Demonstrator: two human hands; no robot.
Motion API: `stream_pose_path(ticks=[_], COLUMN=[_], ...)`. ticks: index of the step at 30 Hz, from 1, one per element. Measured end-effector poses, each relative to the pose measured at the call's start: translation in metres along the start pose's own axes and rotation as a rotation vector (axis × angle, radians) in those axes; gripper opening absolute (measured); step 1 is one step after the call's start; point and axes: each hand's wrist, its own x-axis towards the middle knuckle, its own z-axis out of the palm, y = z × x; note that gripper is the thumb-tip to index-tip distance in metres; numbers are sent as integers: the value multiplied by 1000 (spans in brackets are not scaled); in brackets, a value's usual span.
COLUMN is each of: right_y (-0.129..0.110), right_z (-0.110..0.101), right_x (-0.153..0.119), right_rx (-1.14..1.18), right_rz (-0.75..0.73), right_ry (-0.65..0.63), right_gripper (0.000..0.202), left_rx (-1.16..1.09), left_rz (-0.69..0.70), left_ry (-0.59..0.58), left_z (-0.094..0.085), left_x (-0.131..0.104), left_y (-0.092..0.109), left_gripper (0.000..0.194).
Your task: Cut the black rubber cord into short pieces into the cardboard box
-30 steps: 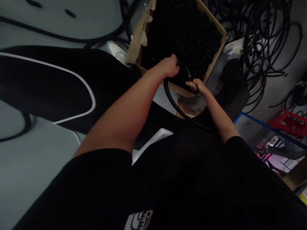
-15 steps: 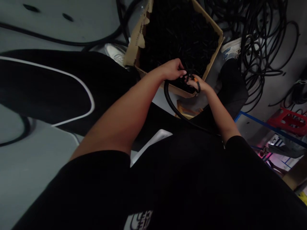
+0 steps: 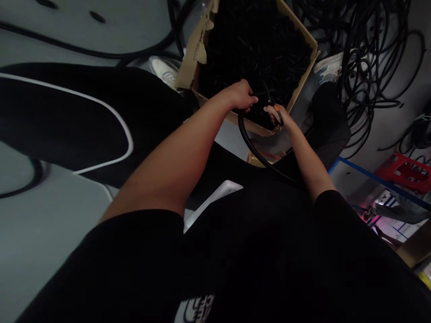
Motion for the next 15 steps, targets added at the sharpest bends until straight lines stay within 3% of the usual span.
stream_pose_path(ticks=[3, 6, 11, 15], right_y=[2, 7, 15, 20], right_z=[8, 13, 10, 2], right_x=[3, 3, -6, -19], right_rx=[-53, -74, -105, -31], right_rz=[36, 47, 53, 13], right_ry=[93, 78, 78, 27], right_gripper=[69, 67, 52, 55], left_rx=[76, 117, 82, 95], left_rz=[-27, -67, -20, -7], left_ry=[56, 68, 101, 78], left_z=[-5, -7, -1, -1], left_x=[-2, -3, 0, -3], left_y=[0, -1, -6, -1], left_gripper=[69, 77, 58, 58])
